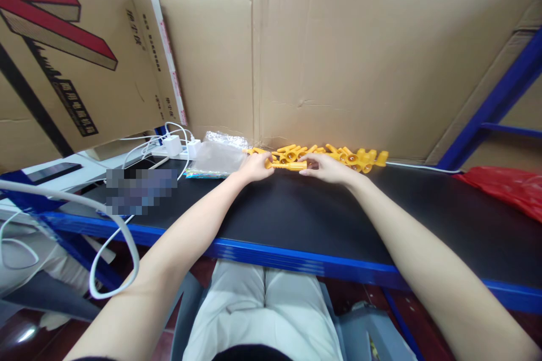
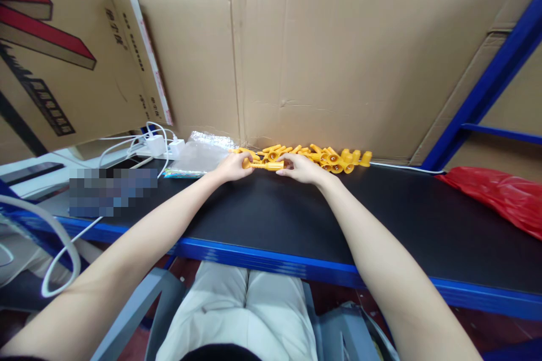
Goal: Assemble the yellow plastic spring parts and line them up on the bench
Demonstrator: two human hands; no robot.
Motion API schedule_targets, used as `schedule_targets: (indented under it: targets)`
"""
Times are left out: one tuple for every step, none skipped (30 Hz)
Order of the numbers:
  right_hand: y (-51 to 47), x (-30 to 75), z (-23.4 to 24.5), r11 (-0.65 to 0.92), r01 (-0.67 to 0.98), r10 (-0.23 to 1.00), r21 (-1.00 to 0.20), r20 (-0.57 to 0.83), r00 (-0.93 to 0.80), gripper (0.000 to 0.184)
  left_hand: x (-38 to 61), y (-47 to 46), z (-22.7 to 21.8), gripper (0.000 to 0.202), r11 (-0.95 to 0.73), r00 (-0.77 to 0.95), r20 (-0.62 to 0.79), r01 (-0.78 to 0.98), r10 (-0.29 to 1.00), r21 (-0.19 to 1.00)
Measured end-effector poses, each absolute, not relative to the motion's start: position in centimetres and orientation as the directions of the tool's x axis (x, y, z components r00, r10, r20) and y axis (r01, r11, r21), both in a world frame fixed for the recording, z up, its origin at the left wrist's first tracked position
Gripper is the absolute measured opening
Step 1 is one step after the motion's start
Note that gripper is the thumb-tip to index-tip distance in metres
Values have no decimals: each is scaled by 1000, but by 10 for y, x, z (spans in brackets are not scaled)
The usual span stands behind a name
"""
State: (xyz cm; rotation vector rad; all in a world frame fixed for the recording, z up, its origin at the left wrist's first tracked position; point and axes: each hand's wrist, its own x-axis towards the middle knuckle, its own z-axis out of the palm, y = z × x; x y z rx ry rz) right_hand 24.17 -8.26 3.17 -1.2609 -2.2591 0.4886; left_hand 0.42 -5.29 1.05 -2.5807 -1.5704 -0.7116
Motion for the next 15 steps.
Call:
schedule_targets:
  targets:
    - [-83,242,31,487,642,867,-591,237,-439,30,4,-53,10,31,-486,381,403,850,832,200]
    - [-83,242,31,459,608,877,-648,219,-428,29,4,-52,10,31,-489,382,407,849,830,200]
    - [-83,242,31,426,578,888,-696,199,-415,27,3,-52,10,32,-494,386,410,846,826,199]
    - [-83,241,31,393,552,898,-735,177,-404,26,3,-52,10,32,-500,390,414,843,822,199]
    - [-84,240,31,364,533,905,-764,155,-396,26,3,-51,9,32,-506,395,417,840,819,197]
    - [-84,238,30,338,518,911,-786,133,-391,28,3,-51,9,32,-510,397,421,838,815,196]
    - [-83,236,29,315,505,915,-803,116,-386,29,3,-51,9,33,-511,398,423,837,814,197]
    - [-83,235,28,295,494,920,-818,103,-379,31,4,-51,9,33,-509,396,422,837,816,199]
    - [-83,233,26,273,483,926,-832,91,-367,33,4,-51,9,33,-505,392,420,839,819,202]
    - [-82,232,25,249,470,932,-847,77,-354,34,4,-51,9,32,-503,389,419,840,820,204]
    - [-82,232,25,223,455,937,-862,60,-345,34,4,-52,9,32,-503,388,420,839,821,207]
    - [-82,233,24,199,436,937,-878,41,-346,35,4,-52,9,32,-502,387,420,839,821,208]
    - [-83,234,25,182,413,934,-892,24,-357,33,5,-52,9,32,-501,385,421,840,821,208]
    - [-84,236,26,173,390,926,-905,15,-376,32,5,-53,9,32,-496,381,422,843,823,207]
    - [-84,238,27,173,366,917,-914,13,-399,33,5,-53,9,33,-491,376,421,847,825,205]
